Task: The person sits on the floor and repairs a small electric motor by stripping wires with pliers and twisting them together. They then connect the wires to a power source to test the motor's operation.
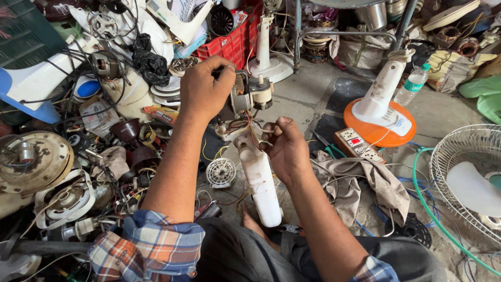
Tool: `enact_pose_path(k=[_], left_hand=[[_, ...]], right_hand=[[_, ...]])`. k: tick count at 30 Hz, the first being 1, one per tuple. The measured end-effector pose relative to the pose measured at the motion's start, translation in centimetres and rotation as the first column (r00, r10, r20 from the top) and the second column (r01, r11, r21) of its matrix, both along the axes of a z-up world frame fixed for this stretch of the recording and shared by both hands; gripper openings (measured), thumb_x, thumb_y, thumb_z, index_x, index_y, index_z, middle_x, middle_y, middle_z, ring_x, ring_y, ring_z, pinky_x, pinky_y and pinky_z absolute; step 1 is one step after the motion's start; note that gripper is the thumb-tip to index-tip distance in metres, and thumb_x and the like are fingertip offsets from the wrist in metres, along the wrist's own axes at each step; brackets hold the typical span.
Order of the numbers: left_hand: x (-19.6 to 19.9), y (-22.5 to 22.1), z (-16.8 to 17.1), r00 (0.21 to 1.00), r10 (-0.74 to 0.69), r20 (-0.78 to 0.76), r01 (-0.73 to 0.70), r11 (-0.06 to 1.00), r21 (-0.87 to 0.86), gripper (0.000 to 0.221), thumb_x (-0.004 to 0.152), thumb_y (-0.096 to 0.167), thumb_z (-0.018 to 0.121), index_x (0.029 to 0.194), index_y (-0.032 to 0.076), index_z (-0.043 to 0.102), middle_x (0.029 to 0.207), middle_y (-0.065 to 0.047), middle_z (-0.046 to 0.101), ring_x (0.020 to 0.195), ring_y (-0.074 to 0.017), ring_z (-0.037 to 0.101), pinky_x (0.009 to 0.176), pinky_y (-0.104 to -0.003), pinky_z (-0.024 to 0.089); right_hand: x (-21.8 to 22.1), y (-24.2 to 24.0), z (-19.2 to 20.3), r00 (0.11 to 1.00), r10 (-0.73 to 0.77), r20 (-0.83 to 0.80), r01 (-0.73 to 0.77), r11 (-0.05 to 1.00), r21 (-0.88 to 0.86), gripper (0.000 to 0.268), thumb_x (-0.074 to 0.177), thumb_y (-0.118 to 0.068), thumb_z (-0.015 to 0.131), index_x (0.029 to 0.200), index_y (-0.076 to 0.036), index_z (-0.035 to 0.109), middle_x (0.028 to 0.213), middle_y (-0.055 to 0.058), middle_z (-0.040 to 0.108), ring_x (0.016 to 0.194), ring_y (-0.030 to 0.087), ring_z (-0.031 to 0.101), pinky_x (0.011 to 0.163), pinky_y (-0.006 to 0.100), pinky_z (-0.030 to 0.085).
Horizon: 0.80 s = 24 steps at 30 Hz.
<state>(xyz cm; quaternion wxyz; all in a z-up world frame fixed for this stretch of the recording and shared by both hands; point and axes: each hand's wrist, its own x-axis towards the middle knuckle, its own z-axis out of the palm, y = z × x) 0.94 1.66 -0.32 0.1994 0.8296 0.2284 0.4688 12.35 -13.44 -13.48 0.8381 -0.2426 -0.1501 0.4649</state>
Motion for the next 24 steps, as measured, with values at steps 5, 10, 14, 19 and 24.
enact_pose_path(k=[5,10,14,19,24], left_hand=[[-0.2,-0.6,0.2,1.000,-0.028,-0.007,0.028,0.998,-0.052,0.024,0.090,0.029,0.064,0.095,0.011,0.079,0.074,-0.005,0.076,0.066,-0.0156,0.072,0.063,-0.030,0.053],[-0.4,-0.5,0.2,0.994,-0.104,0.026,0.105,0.994,-0.033,0.023,0.091,0.028,0.064,0.097,0.011,0.079,0.077,-0.005,0.076,0.068,-0.0132,0.072,0.063,-0.029,0.053],[-0.9,-0.6,0.0,0.989,-0.143,0.023,0.145,0.988,-0.058,0.024,0.092,0.028,0.065,0.100,0.010,0.079,0.079,-0.005,0.077,0.070,-0.0129,0.072,0.064,-0.028,0.053],[-1.3,-0.4,0.0,0.988,-0.154,0.026,0.155,0.985,-0.073,0.024,0.092,0.028,0.064,0.100,0.010,0.078,0.081,-0.006,0.077,0.072,-0.0139,0.072,0.066,-0.029,0.054],[-1.7,0.4,-0.2,0.989,-0.137,0.058,0.138,0.990,-0.008,0.023,0.093,0.028,0.066,0.100,0.009,0.078,0.087,-0.007,0.079,0.079,-0.0158,0.076,0.072,-0.030,0.055]], right_hand=[[-1.8,-0.4,0.1,0.968,0.114,0.224,-0.071,0.979,-0.191,0.013,0.097,-0.017,0.062,0.101,-0.006,0.057,0.064,0.004,0.056,0.052,0.017,0.051,0.056,0.034,0.048],[-0.8,0.2,0.3,0.844,0.096,0.528,0.180,0.876,-0.447,0.016,0.092,-0.014,0.069,0.100,-0.003,0.061,0.067,0.003,0.063,0.052,0.016,0.054,0.052,0.035,0.046],[2.2,3.0,-1.9,0.548,0.051,0.835,0.372,0.879,-0.298,0.015,0.090,-0.005,0.071,0.102,0.002,0.066,0.087,0.009,0.070,0.077,0.015,0.063,0.074,0.031,0.054],[5.0,7.8,-3.1,0.905,0.187,0.382,-0.159,0.982,-0.103,0.028,0.091,0.002,0.060,0.119,0.003,0.065,0.114,0.015,0.072,0.103,0.022,0.070,0.094,0.035,0.055],[4.7,9.3,-3.4,0.956,0.185,0.230,-0.189,0.982,-0.001,0.032,0.088,0.000,0.057,0.120,-0.002,0.061,0.108,0.013,0.074,0.098,0.024,0.072,0.092,0.039,0.058]])
